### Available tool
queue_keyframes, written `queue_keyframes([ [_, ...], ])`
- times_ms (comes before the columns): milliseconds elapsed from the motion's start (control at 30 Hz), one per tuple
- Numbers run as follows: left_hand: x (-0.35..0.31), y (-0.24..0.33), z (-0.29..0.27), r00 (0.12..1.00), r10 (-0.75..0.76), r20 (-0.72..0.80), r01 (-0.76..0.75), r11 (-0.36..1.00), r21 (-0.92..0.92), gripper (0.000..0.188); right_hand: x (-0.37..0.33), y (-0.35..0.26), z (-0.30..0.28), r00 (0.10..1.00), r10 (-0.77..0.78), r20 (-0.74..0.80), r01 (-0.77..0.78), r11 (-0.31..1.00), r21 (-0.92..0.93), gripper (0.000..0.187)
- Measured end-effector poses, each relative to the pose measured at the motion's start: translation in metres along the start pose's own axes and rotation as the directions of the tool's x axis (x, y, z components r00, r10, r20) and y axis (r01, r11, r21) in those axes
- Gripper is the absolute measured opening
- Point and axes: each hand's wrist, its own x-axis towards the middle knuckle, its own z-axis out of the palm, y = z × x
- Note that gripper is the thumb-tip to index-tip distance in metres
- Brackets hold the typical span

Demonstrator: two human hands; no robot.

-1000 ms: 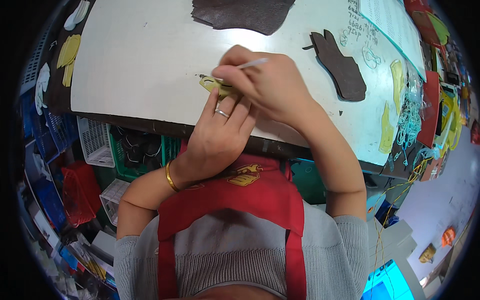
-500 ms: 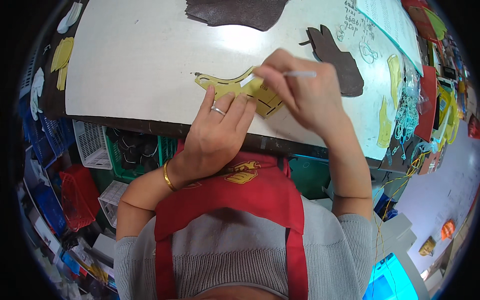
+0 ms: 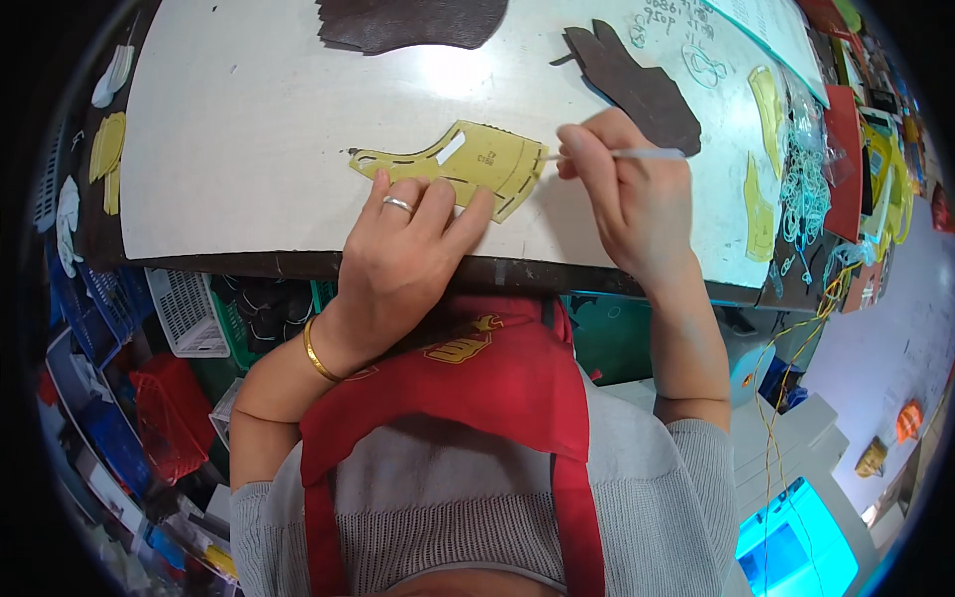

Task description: The person aligns a stencil over leather shoe pieces and marks lines onto them using a pen.

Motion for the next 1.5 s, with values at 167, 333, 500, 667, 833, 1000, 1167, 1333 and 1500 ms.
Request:
queue_keyframes([
  [167,0.003,-0.001,0.004,1.0,0.002,-0.029,0.0,0.999,0.055,0.038,-0.001,-0.004,0.018,0.99,-0.138,0.031,0.138,0.898,-0.419,0.015],
  [333,0.006,-0.004,0.005,0.998,-0.007,-0.061,0.008,1.0,0.017,0.04,-0.027,-0.032,0.026,0.954,-0.104,0.283,0.186,0.942,-0.28,0.011],
  [500,0.004,-0.008,0.008,0.994,0.032,-0.109,-0.029,0.999,0.03,0.036,0.029,-0.01,0.027,0.995,0.102,0.018,-0.096,0.972,-0.216,0.025],
  [667,0.008,-0.018,0.006,0.998,0.035,-0.06,-0.03,0.996,0.078,0.029,0.025,-0.015,0.02,0.964,-0.009,0.266,0.114,0.917,-0.383,0.025],
  [833,0.06,-0.067,0.017,0.969,0.009,-0.249,-0.013,1.0,-0.013,0.04,0.023,0.035,-0.078,0.899,0.418,-0.133,-0.43,0.899,-0.083,0.032],
  [1000,0.037,-0.048,0.014,1.0,-0.02,-0.015,0.019,0.995,-0.097,0.036,0.014,0.057,-0.096,0.892,0.248,-0.378,-0.237,0.969,0.076,0.03],
  [1167,-0.013,-0.004,0.002,0.999,-0.039,0.005,0.039,0.987,-0.156,0.047,0.018,0.014,-0.016,0.984,0.175,0.035,-0.177,0.981,0.074,0.023],
  [1333,-0.021,0.004,0.0,0.987,-0.154,-0.043,0.141,0.965,-0.221,0.061,0.025,0.014,0.022,0.956,0.171,0.238,-0.182,0.983,0.025,0.024],
  [1500,-0.025,0.002,0.005,0.986,-0.169,-0.009,0.161,0.955,-0.25,0.064,0.025,0.011,0.031,0.956,0.175,0.234,-0.142,0.978,-0.149,0.024],
])
